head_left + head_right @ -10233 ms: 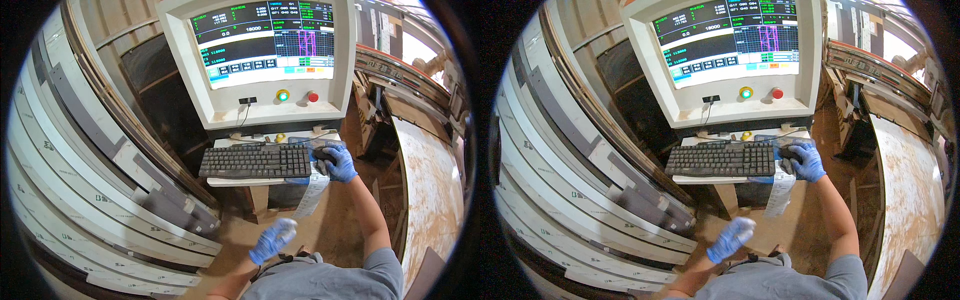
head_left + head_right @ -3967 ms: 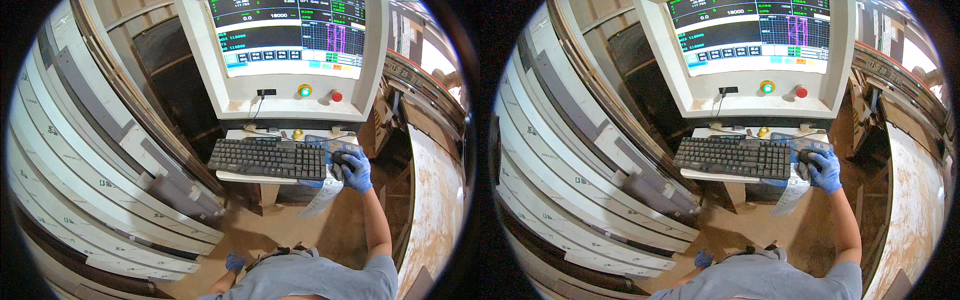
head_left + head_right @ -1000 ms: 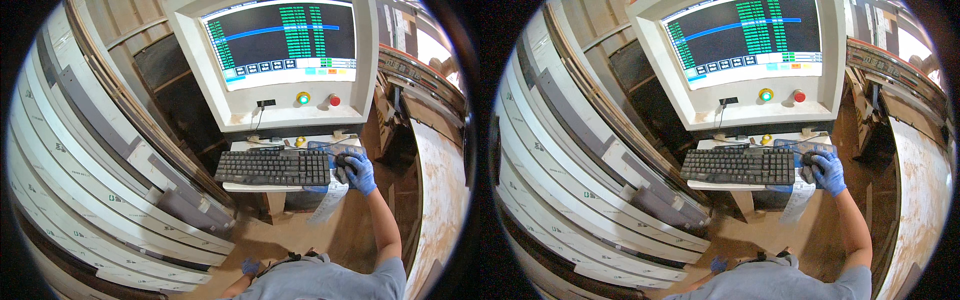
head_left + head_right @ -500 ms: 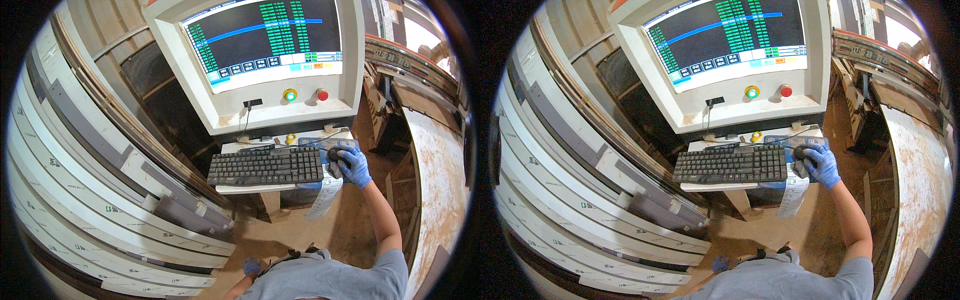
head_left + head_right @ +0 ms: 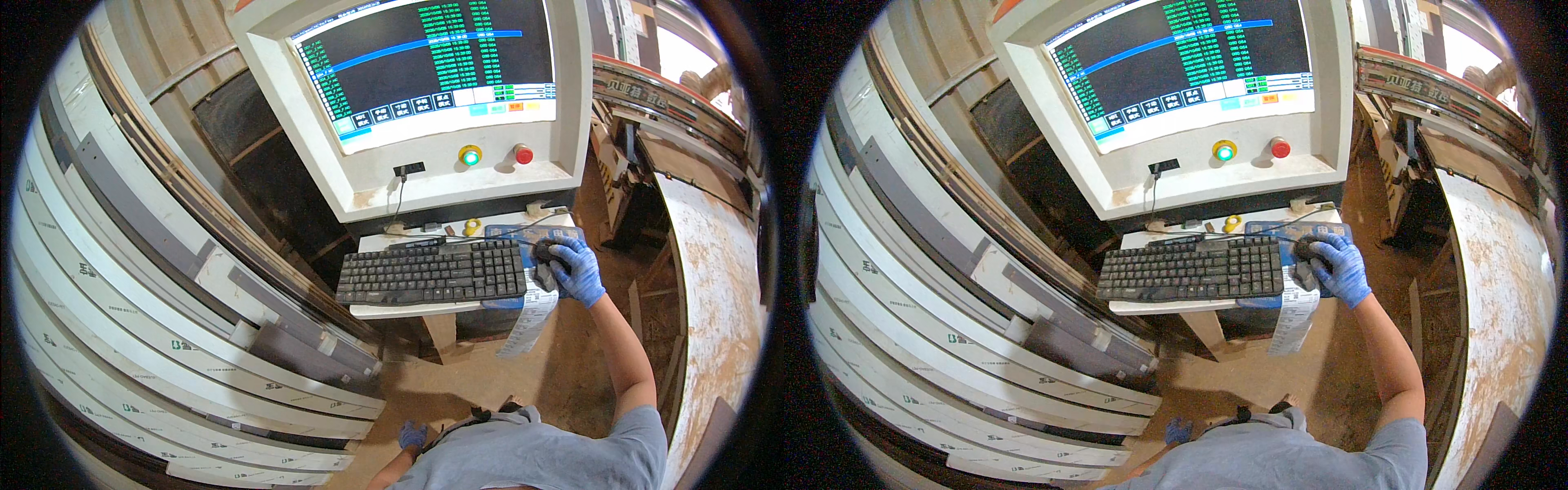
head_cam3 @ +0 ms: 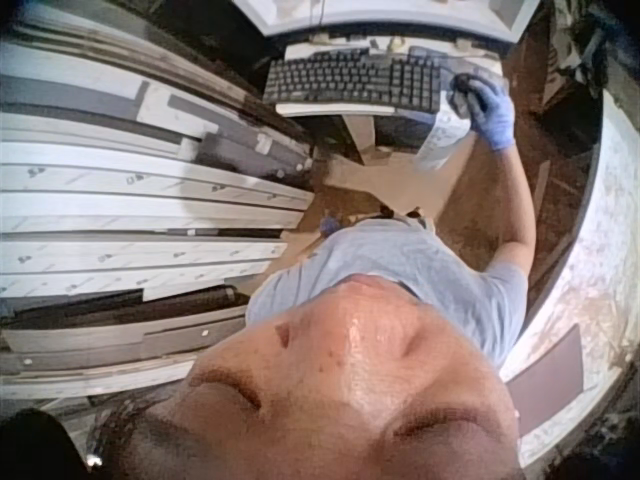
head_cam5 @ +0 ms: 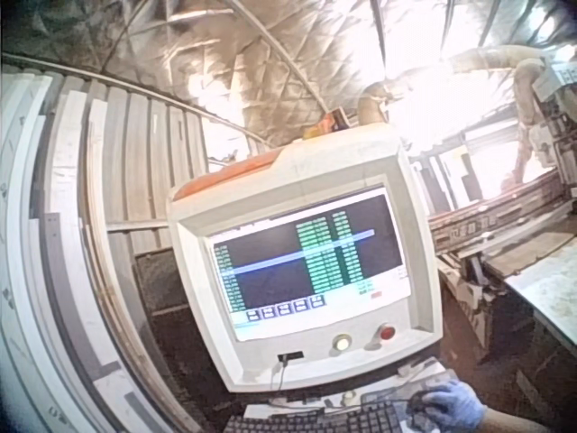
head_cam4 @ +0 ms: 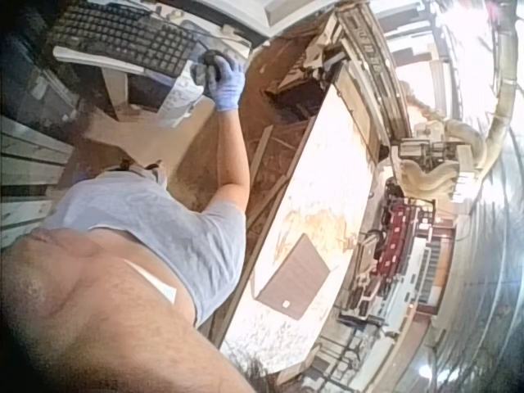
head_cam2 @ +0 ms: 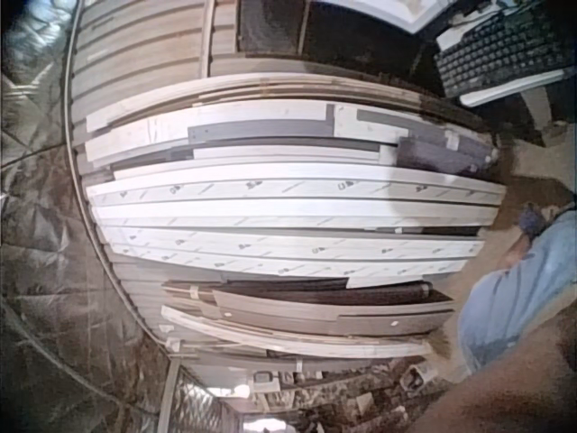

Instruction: The person walks through a woodworking shop, picks up brown wood panels, places them on a workbench, and applies small labels to the panels. The person then interacts with a CNC machine control panel using a keyboard and mouse before moving another panel.

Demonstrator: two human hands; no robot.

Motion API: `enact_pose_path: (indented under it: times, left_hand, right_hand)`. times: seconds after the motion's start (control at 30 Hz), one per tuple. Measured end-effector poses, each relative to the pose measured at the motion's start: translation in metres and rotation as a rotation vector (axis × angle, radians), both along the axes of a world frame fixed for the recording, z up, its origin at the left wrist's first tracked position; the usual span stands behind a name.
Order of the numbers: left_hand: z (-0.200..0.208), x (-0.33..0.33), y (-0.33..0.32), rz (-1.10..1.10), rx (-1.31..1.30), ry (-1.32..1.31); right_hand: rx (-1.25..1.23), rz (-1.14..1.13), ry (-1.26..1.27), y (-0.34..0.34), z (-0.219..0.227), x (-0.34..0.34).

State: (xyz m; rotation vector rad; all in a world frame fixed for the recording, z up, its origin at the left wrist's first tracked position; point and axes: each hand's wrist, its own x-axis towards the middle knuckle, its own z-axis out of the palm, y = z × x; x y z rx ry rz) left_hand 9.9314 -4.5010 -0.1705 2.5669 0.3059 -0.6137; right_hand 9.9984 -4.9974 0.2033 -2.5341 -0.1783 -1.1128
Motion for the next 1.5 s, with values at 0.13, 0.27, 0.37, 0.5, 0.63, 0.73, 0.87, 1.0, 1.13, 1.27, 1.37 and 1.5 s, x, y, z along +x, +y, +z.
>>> enact_pose_path:
  times: [0.13, 0.27, 0.37, 0.5, 0.63, 0.73, 0.87, 1.0, 1.13, 1.27, 1.37, 1.5]
  left_hand:
    - [-0.032, -0.002, 0.019, -0.042, 0.026, -0.033]
    - [-0.016, 0.004, 0.001, -0.058, -0.004, 0.030]
    - [-0.017, -0.002, 0.006, -0.035, 0.034, -0.006]
    - [-0.024, -0.003, 0.011, -0.026, 0.030, -0.011]
    - [-0.008, 0.000, 0.002, 0.007, -0.010, 0.044]
    - [-0.005, 0.001, -0.001, -0.011, 0.022, 0.068]
    - [0.006, 0.001, -0.017, -0.013, 0.038, 0.060]
    - [0.018, 0.009, -0.030, -0.057, 0.061, 0.162]
    - [0.005, 0.009, -0.037, -0.037, 0.074, 0.152]
    - [0.018, 0.012, -0.065, -0.110, 0.029, 0.066]
    - [0.022, 0.024, -0.081, -0.182, 0.042, 0.111]
    - [-0.013, 0.034, -0.089, -0.416, 0.165, 0.086]
  right_hand:
    - [0.028, 0.025, 0.000, 0.010, 0.007, 0.004]
    - [0.066, 0.006, 0.018, -0.001, -0.001, -0.002]
    - [0.067, 0.035, -0.007, 0.004, 0.001, 0.002]
    - [0.039, 0.017, -0.008, 0.005, -0.001, 0.005]
    - [0.025, -0.006, 0.000, 0.001, -0.003, 0.003]
    - [0.012, -0.007, -0.021, 0.002, -0.003, 0.004]
    - [0.015, -0.033, -0.031, -0.001, -0.004, 0.002]
    - [-0.001, -0.072, -0.006, 0.002, 0.001, 0.002]
    - [-0.011, -0.084, 0.007, 0.004, 0.003, 0.004]
    - [-0.015, -0.131, 0.036, -0.005, -0.003, -0.001]
    - [-0.047, -0.113, 0.046, -0.006, -0.003, 0.000]
    - [-0.042, -0.094, 0.035, 0.004, 0.000, 0.004]
